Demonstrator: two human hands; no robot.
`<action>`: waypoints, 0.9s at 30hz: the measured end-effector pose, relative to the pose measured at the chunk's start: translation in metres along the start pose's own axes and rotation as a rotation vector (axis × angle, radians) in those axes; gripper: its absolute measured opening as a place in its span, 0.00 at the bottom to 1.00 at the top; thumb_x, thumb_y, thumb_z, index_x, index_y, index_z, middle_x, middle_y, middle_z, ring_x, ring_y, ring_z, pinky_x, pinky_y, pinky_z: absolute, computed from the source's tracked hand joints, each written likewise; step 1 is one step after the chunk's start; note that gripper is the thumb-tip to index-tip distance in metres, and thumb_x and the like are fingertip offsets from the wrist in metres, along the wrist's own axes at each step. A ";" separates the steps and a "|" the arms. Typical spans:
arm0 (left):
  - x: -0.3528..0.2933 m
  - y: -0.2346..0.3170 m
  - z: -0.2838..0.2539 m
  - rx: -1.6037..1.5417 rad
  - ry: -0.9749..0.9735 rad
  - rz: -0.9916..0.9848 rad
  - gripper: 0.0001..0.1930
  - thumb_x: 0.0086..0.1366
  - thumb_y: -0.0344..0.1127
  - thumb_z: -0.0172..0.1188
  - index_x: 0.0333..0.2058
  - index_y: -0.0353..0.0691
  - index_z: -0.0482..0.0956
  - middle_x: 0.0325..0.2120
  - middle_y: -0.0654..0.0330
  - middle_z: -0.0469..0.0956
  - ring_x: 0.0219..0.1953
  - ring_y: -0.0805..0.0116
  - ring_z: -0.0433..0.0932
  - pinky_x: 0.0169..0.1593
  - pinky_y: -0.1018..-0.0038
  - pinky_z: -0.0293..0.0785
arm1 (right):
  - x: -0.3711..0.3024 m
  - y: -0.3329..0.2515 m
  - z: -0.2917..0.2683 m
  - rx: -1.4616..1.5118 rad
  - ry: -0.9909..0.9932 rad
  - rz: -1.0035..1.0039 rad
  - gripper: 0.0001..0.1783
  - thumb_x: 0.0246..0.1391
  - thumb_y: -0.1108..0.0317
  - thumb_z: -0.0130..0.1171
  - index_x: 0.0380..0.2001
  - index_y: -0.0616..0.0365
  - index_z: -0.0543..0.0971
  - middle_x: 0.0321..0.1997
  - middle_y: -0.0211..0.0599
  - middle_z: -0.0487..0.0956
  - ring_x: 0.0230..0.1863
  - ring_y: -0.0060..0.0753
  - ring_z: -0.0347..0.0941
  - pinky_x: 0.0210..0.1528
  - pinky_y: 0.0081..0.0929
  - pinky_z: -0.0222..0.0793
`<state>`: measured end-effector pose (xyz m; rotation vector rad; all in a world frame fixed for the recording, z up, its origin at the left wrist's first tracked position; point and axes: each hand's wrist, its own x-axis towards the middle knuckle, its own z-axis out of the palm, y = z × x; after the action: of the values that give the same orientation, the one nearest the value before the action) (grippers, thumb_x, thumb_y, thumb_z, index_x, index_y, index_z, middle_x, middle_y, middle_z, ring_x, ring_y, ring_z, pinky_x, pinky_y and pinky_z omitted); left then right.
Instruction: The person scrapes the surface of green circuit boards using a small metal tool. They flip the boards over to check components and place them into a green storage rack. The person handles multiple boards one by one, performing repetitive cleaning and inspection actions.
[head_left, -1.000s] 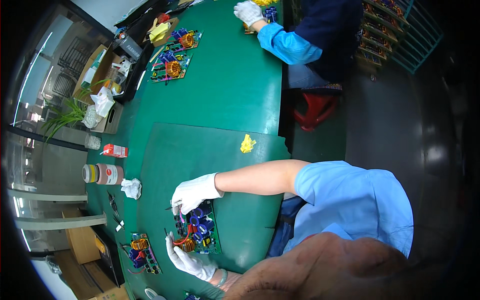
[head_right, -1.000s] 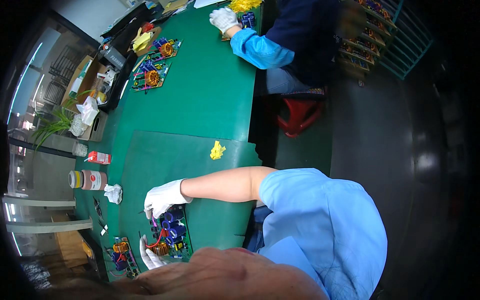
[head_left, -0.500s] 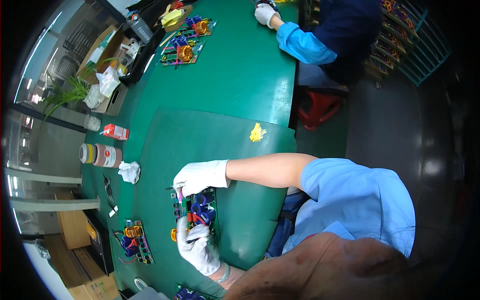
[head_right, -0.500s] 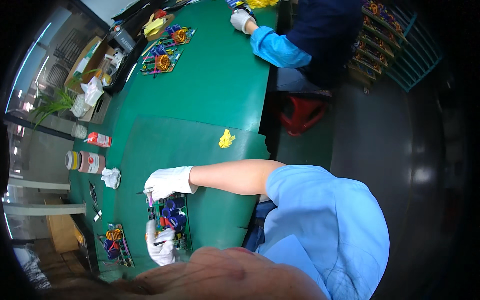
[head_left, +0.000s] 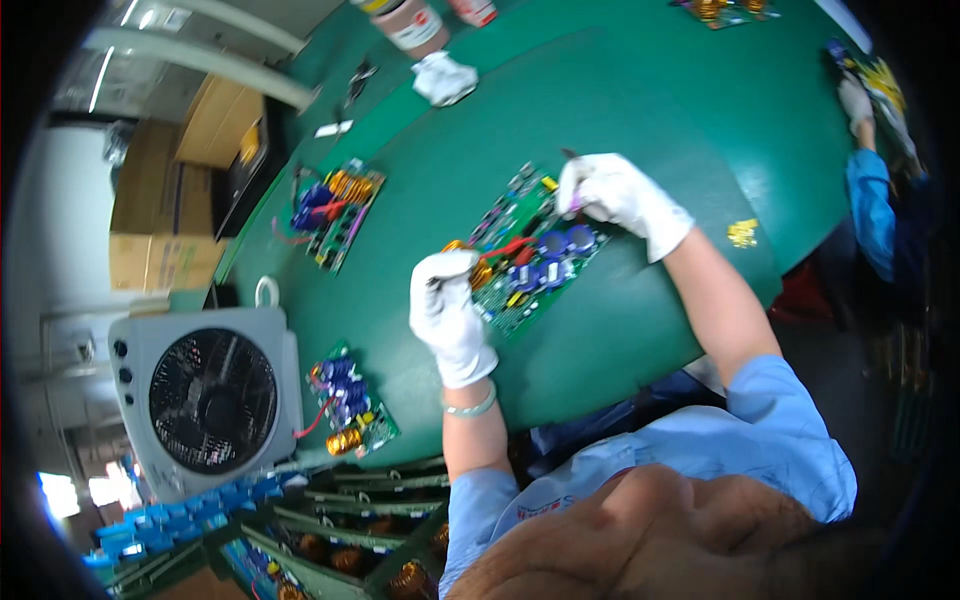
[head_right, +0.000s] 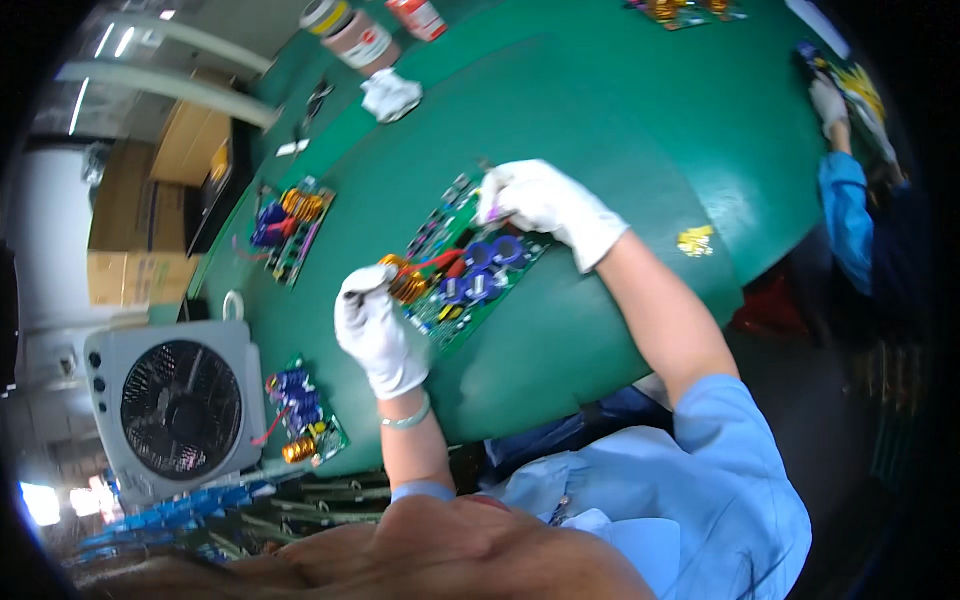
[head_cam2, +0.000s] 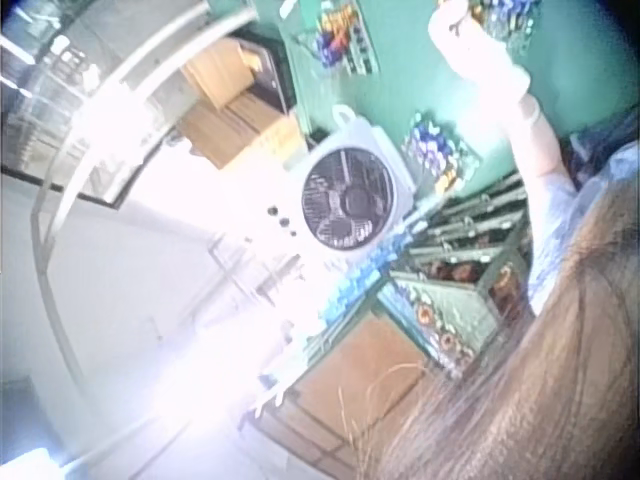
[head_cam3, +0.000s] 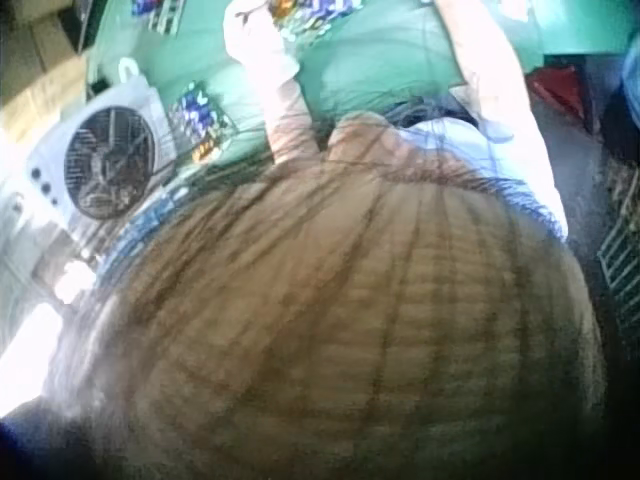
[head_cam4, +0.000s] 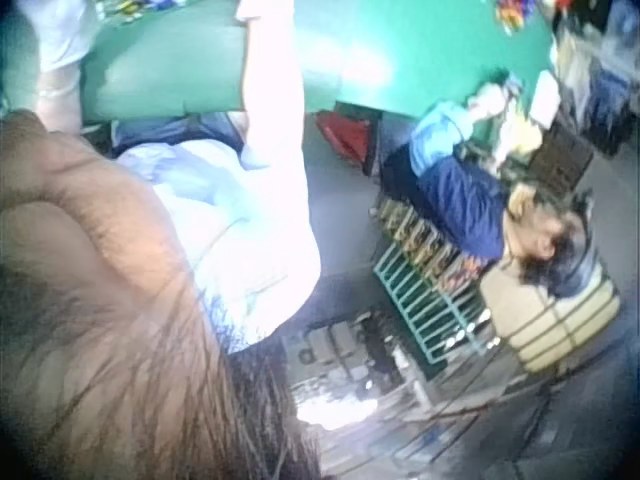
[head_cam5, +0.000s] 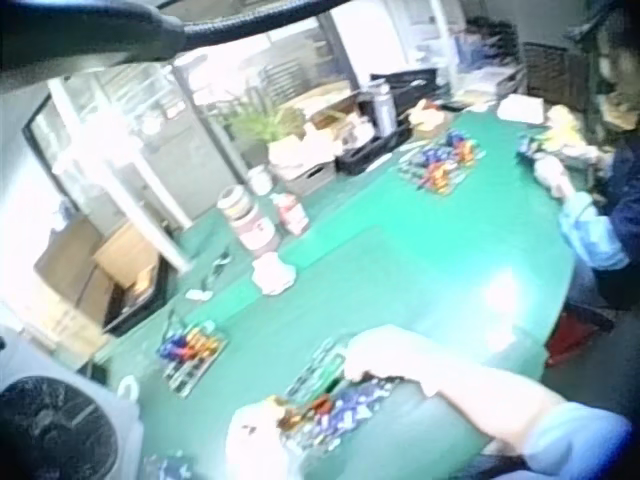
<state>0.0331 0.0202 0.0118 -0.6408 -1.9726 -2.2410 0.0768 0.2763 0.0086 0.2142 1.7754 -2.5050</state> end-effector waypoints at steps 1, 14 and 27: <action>0.002 -0.008 0.002 0.012 -0.007 0.113 0.06 0.67 0.21 0.55 0.41 0.32 0.76 0.38 0.55 0.79 0.42 0.66 0.79 0.51 0.70 0.75 | 0.000 -0.001 -0.001 -0.088 -0.010 -0.058 0.08 0.47 0.71 0.54 0.27 0.62 0.80 0.26 0.36 0.79 0.16 0.13 0.57 0.18 0.15 0.47; 0.013 -0.011 0.006 0.299 -0.102 0.394 0.10 0.60 0.16 0.53 0.36 0.34 0.80 0.38 0.53 0.81 0.43 0.60 0.80 0.49 0.69 0.76 | 0.000 0.004 -0.015 -0.022 -0.069 -0.097 0.10 0.47 0.63 0.55 0.25 0.60 0.75 0.27 0.35 0.74 0.16 0.13 0.55 0.17 0.16 0.47; 0.018 -0.010 -0.005 0.421 -0.181 0.461 0.08 0.64 0.21 0.53 0.37 0.36 0.80 0.39 0.53 0.81 0.44 0.60 0.79 0.48 0.70 0.77 | 0.005 0.014 -0.017 -0.104 -0.074 -0.278 0.09 0.48 0.66 0.55 0.27 0.63 0.74 0.30 0.36 0.73 0.30 0.26 0.68 0.36 0.21 0.64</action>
<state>0.0125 0.0206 0.0084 -1.1250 -2.0185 -1.4939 0.0750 0.2881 -0.0110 -0.1398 2.0224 -2.5457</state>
